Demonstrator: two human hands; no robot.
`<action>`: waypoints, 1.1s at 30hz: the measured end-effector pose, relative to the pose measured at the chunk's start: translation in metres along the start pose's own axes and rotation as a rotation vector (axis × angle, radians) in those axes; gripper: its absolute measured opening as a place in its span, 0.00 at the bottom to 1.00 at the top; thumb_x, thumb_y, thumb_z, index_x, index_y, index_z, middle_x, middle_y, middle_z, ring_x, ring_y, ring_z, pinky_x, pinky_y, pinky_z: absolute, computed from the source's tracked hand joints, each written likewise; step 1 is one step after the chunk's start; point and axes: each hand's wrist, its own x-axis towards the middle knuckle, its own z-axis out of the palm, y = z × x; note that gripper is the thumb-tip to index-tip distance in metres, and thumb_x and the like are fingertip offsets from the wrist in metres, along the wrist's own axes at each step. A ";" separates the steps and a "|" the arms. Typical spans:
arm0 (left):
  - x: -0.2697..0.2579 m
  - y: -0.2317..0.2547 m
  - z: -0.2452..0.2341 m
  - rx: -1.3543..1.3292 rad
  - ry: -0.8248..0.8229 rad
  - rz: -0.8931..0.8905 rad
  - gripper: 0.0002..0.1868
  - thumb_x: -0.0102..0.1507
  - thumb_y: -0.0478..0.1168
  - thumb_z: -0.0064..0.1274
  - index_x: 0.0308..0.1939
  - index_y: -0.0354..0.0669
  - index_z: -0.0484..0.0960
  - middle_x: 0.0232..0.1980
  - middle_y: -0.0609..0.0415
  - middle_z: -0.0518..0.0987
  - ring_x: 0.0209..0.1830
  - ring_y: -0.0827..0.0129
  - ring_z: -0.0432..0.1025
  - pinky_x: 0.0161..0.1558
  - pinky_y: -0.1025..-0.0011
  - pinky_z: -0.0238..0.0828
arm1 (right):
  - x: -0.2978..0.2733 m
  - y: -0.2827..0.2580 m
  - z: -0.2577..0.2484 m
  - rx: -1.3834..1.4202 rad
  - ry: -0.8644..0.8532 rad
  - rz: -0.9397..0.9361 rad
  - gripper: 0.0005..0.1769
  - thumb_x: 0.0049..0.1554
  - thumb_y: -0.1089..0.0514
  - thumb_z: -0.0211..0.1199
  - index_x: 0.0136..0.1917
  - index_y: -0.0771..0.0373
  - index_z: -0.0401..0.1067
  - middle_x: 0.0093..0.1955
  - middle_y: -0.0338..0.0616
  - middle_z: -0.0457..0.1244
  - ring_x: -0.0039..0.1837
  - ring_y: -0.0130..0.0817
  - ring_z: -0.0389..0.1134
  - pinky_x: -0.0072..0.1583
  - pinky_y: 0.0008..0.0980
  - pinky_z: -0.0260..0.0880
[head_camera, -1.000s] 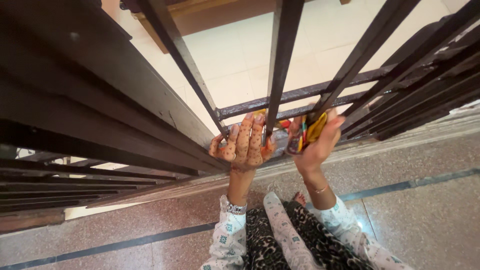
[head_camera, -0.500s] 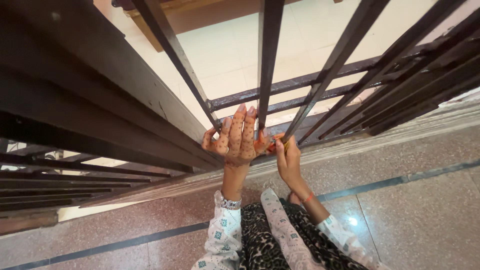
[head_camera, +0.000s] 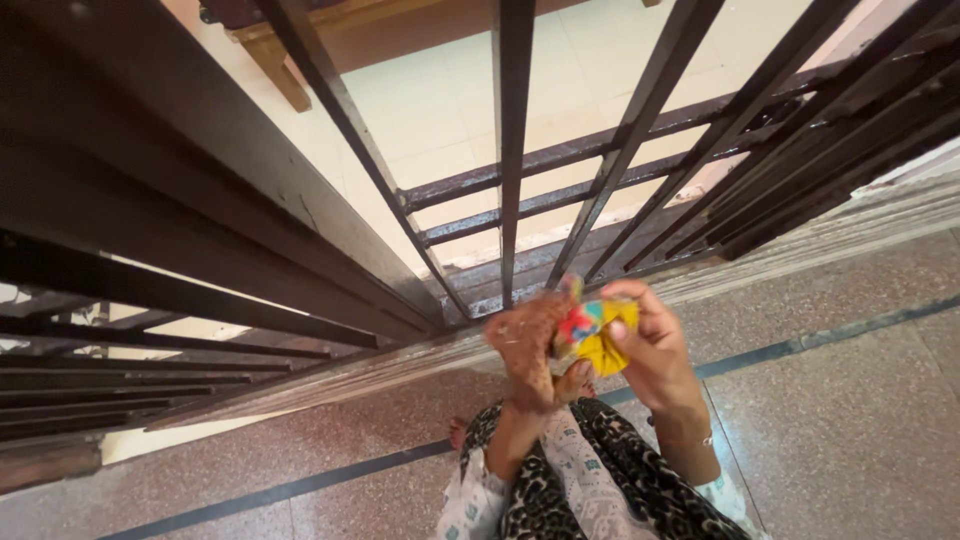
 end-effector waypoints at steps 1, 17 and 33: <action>-0.016 0.000 -0.002 -0.103 -0.033 -0.039 0.20 0.72 0.54 0.49 0.61 0.49 0.75 0.50 0.54 0.80 0.56 0.66 0.72 0.64 0.56 0.65 | 0.008 -0.009 0.008 0.065 -0.044 -0.033 0.22 0.65 0.67 0.60 0.71 0.69 0.62 0.59 0.53 0.66 0.58 0.38 0.70 0.57 0.37 0.75; 0.112 0.004 -0.031 -0.154 0.516 -0.275 0.08 0.64 0.33 0.64 0.47 0.41 0.84 0.41 0.53 0.82 0.35 0.79 0.75 0.35 0.77 0.73 | 0.084 -0.011 0.051 -1.127 0.513 -1.117 0.10 0.64 0.57 0.64 0.58 0.63 0.75 0.65 0.53 0.61 0.68 0.43 0.65 0.58 0.31 0.76; 0.052 -0.032 0.023 -0.565 0.298 -0.417 0.26 0.70 0.38 0.54 0.70 0.30 0.68 0.62 0.45 0.76 0.58 0.65 0.73 0.59 0.67 0.73 | 0.076 0.010 0.042 -0.550 0.143 -0.565 0.32 0.66 0.54 0.59 0.76 0.74 0.59 0.70 0.53 0.61 0.70 0.38 0.65 0.73 0.37 0.64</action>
